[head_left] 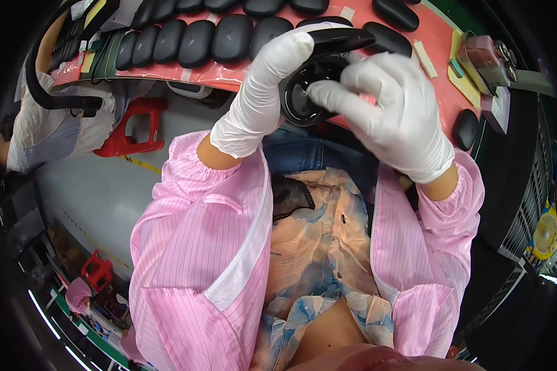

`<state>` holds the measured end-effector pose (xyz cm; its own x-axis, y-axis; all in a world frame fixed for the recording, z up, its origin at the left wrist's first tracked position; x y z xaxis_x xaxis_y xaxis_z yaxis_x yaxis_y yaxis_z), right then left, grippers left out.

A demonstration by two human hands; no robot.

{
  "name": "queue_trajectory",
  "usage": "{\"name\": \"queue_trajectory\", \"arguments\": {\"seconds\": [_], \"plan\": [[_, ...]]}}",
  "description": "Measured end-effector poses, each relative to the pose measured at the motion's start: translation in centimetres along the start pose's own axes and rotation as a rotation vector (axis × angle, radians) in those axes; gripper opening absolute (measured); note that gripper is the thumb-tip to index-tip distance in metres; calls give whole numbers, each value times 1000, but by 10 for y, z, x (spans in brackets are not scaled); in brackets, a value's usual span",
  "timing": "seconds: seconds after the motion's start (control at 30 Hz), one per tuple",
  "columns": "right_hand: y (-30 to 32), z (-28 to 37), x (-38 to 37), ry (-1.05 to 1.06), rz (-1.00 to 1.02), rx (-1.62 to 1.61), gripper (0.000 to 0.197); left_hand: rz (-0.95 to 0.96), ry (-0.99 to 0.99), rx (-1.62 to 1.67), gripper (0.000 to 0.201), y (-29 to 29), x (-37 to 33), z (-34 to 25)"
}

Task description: Inspecting and cleaning earbud charging cases on an electronics factory assembly line.

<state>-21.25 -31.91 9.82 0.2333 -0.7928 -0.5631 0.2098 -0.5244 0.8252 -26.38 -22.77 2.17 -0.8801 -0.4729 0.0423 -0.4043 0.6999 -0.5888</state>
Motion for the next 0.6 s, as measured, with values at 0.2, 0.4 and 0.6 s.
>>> {"name": "queue_trajectory", "arguments": {"seconds": [0.2, 0.4, 0.6], "plan": [[-6, -20, -2, -66, -23, 12, 35, -152, 194, 170, 52, 11, 0, 20], [-8, -19, -1, -165, 12, -322, 41, -229, 238, 148, 68, 16, -1, 25], [-9, -37, 27, -271, 194, -108, 39, -200, 305, 370, 75, 12, 1, 29]]}}
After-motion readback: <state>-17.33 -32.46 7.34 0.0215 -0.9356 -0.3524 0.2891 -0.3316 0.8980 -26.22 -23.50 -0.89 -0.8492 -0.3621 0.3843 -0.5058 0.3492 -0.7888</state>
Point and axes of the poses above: each hand's wrist, its own x-axis away from the middle knuckle, its own y-axis out of the back of the hand, z = x × y, the point moved 8 cm from there along -x, towards the middle knuckle
